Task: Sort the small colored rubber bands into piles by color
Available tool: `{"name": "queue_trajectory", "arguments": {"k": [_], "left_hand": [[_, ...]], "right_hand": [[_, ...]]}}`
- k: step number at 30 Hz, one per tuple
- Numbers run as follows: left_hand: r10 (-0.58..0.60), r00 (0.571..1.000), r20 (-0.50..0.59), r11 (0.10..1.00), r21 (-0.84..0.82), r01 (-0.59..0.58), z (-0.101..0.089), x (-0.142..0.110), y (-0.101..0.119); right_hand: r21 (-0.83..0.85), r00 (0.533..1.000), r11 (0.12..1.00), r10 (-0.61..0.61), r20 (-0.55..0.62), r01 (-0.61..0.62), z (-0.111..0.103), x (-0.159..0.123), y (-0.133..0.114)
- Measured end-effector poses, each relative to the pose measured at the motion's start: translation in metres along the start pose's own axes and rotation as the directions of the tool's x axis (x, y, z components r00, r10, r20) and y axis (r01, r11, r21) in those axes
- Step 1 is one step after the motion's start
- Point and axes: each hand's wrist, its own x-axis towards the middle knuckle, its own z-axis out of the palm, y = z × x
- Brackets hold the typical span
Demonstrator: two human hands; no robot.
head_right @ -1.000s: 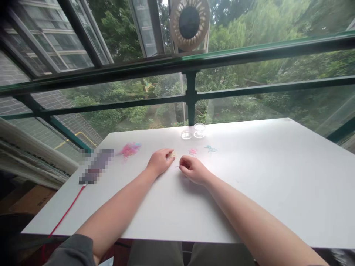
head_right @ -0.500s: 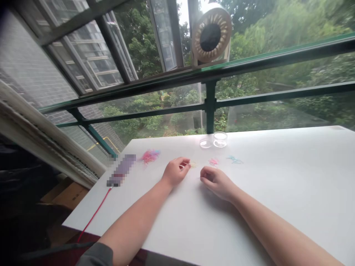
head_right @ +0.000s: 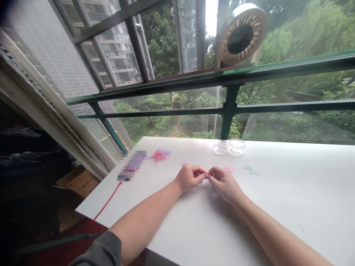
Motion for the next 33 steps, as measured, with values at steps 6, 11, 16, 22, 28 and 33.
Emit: {"name": "queue_trajectory", "arguments": {"k": [6, 11, 16, 22, 28, 33], "left_hand": [[0.033, 0.999, 0.037, 0.998, -0.057, -0.031, 0.001, 0.000, -0.002], [0.021, 0.996, 0.084, 0.996, -0.090, -0.013, 0.002, -0.003, 0.001], [-0.039, 0.989, 0.142, 0.993, -0.104, 0.054, -0.003, -0.008, 0.003], [-0.084, 0.980, 0.178, 0.991, -0.087, 0.101, -0.010, -0.010, 0.005], [-0.074, 0.972, 0.223, 0.995, -0.044, 0.086, -0.010, -0.010, 0.006], [-0.067, 0.968, 0.242, 0.996, -0.044, 0.080, -0.010, -0.010, 0.008]], "right_hand": [[0.003, 0.988, 0.988, -0.156, 0.016, 0.156, -0.004, -0.007, 0.010], [-0.009, 0.985, 0.985, -0.172, 0.002, 0.172, -0.004, -0.013, 0.007], [0.015, 0.989, 0.988, -0.151, 0.004, 0.151, -0.004, -0.017, 0.004], [0.013, 0.986, 0.986, -0.166, -0.012, 0.166, -0.002, -0.019, 0.003], [0.058, 0.990, 0.990, -0.131, 0.042, 0.129, -0.002, -0.021, 0.003], [0.027, 0.991, 0.993, -0.116, 0.065, 0.115, -0.003, -0.022, 0.001]]}}
